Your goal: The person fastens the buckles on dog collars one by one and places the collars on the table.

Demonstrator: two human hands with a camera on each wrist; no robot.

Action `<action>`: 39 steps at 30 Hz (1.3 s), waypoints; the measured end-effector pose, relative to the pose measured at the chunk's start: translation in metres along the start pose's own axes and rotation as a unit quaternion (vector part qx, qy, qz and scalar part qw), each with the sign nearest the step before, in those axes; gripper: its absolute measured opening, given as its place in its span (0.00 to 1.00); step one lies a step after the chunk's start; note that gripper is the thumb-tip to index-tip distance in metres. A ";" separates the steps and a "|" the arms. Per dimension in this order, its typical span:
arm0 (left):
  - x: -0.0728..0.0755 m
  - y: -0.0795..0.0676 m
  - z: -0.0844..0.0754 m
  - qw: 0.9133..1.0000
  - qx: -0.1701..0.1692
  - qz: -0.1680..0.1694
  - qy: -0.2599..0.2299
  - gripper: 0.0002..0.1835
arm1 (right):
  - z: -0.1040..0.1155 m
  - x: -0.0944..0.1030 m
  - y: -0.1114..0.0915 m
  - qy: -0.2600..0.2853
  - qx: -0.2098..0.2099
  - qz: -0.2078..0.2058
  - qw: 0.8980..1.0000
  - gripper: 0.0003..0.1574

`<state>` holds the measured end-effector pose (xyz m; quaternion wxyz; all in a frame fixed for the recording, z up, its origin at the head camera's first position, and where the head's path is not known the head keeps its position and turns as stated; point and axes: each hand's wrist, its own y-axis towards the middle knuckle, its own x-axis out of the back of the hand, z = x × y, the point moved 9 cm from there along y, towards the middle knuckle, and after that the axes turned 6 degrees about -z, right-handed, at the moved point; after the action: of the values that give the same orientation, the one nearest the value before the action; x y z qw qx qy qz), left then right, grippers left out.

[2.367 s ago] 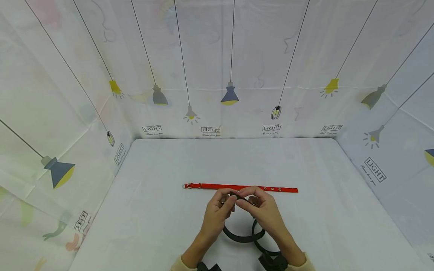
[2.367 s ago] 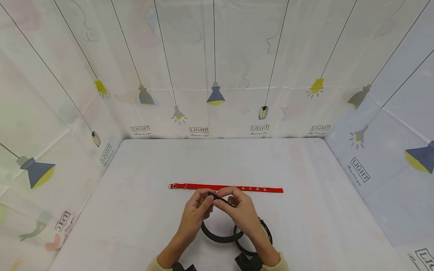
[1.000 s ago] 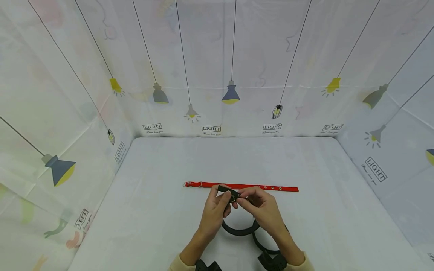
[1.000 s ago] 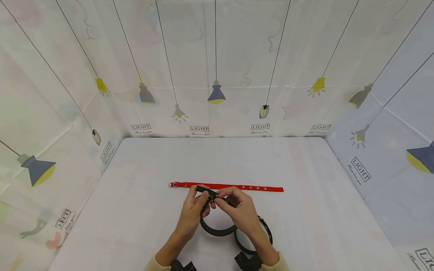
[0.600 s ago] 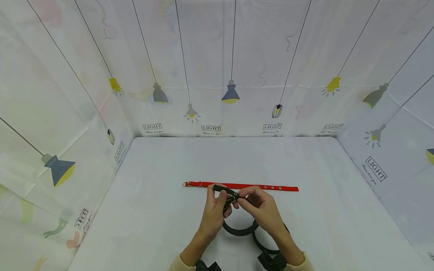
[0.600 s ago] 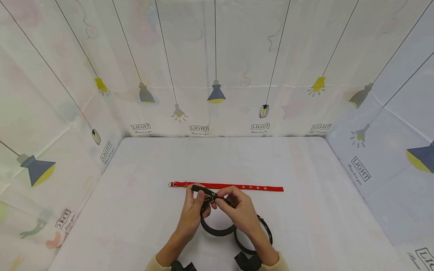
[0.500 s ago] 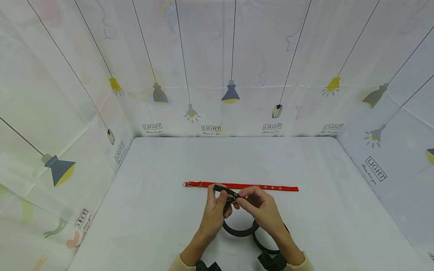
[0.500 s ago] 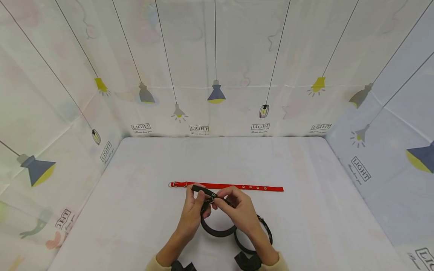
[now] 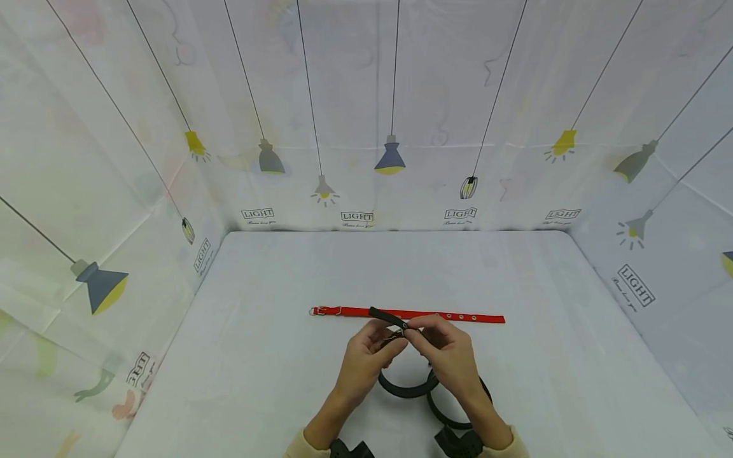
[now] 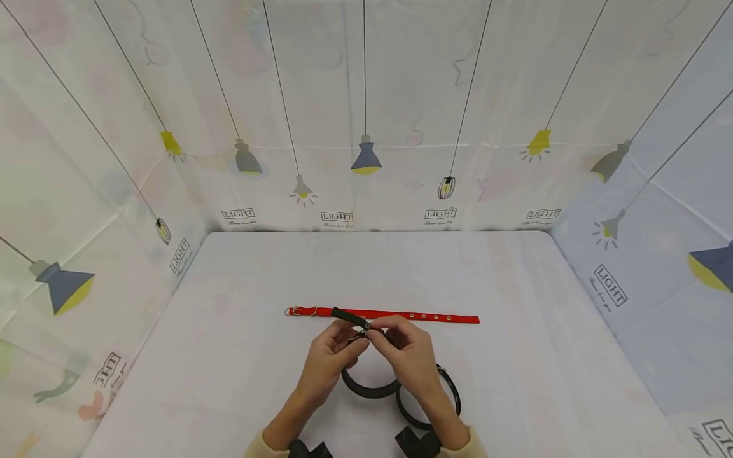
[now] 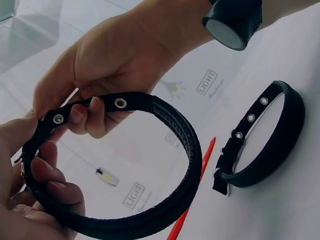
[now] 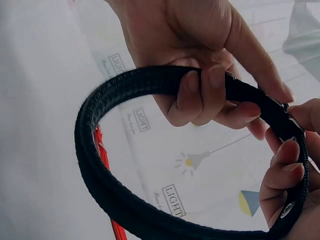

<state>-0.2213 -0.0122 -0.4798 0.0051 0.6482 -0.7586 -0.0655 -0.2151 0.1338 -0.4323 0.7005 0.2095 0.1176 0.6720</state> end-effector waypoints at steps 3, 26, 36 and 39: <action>0.002 -0.001 -0.002 0.999 -0.009 -0.015 0.035 0.16 | -0.003 0.001 0.000 0.004 -0.011 0.000 1.000 0.11; 0.002 -0.003 -0.009 0.997 -0.052 -0.028 0.053 0.13 | 0.003 -0.002 0.000 -0.008 0.025 0.010 1.000 0.19; 0.001 -0.002 -0.006 0.996 -0.050 -0.025 0.066 0.10 | 0.003 -0.001 -0.001 -0.007 0.013 -0.004 1.000 0.19; 0.001 -0.003 -0.005 0.997 -0.041 -0.021 0.056 0.10 | 0.003 -0.002 -0.001 -0.018 0.022 0.005 1.000 0.22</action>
<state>-0.2183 -0.0141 -0.4750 0.0727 0.6660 -0.7400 -0.0598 -0.2127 0.1318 -0.4302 0.6942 0.2371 0.1189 0.6691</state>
